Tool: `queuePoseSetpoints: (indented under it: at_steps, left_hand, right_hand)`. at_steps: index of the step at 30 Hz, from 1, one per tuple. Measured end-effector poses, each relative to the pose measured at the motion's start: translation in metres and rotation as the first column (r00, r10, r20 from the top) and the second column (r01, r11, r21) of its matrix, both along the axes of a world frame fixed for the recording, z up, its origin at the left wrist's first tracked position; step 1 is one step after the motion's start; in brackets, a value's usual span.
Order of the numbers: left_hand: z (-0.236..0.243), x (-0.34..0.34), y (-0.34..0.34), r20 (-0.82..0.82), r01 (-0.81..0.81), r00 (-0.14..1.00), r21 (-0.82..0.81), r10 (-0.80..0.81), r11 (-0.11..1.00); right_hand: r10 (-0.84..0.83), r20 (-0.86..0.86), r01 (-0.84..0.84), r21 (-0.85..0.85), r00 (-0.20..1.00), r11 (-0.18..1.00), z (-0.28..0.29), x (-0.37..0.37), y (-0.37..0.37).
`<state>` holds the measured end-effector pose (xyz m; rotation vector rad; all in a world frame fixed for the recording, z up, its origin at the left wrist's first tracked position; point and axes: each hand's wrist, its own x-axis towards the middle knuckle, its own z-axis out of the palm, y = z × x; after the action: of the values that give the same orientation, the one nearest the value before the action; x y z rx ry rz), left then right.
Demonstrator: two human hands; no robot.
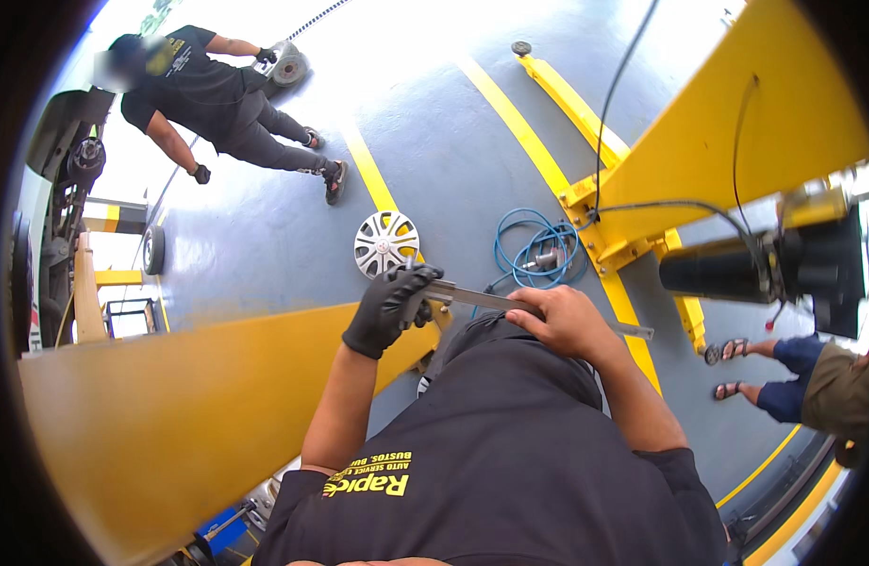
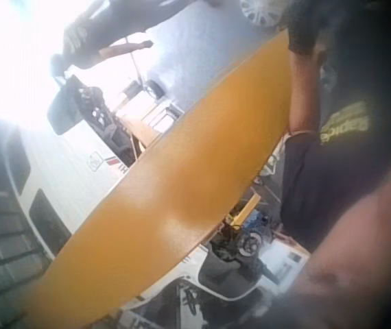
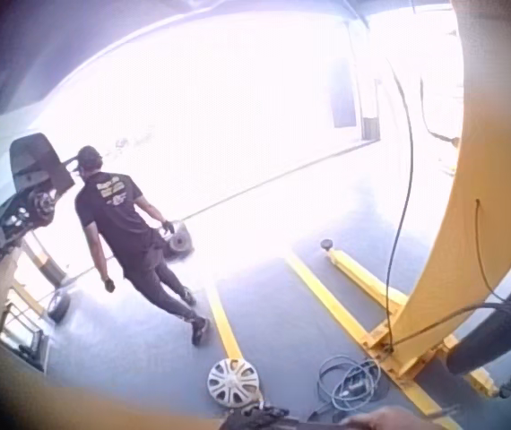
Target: The person retrieves a caliper from a tool cart and measures the thickness of brake pads and rotors on a vehicle elevated on a lift. The person records the measurements on a clipboard and continues measuring different components.
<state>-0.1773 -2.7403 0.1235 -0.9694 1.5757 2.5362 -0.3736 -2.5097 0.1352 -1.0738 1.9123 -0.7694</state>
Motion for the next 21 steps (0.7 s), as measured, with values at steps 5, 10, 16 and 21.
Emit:
queuePoseSetpoints:
  at_steps: [5, 10, 16, 21]
  left_hand:
    - [-0.014, -0.036, -0.133, -0.098, -0.125, 0.988, -0.06, 0.119, 0.99]
    - [-0.076, -0.121, -0.282, 0.047, -0.342, 0.937, 0.302, 0.345, 0.89]
    - [-0.093, -0.234, -0.488, 0.031, -0.319, 0.945, 0.285, 0.324, 0.904]
    - [-0.026, -0.294, -0.626, -0.243, -0.156, 0.968, -0.39, 0.062, 0.908]
  right_hand:
    - [0.311, -0.203, -0.324, -0.031, 0.928, 0.946, 0.013, -0.097, -0.164]
    - [0.462, -0.248, -0.432, 0.168, 0.852, 0.886, -0.014, -0.196, -0.352]
    - [0.427, -0.219, -0.396, 0.172, 0.878, 0.902, -0.017, -0.301, -0.566]
    - [0.444, -0.079, -0.435, 0.108, 0.893, 0.894, 0.009, -0.393, -0.719]
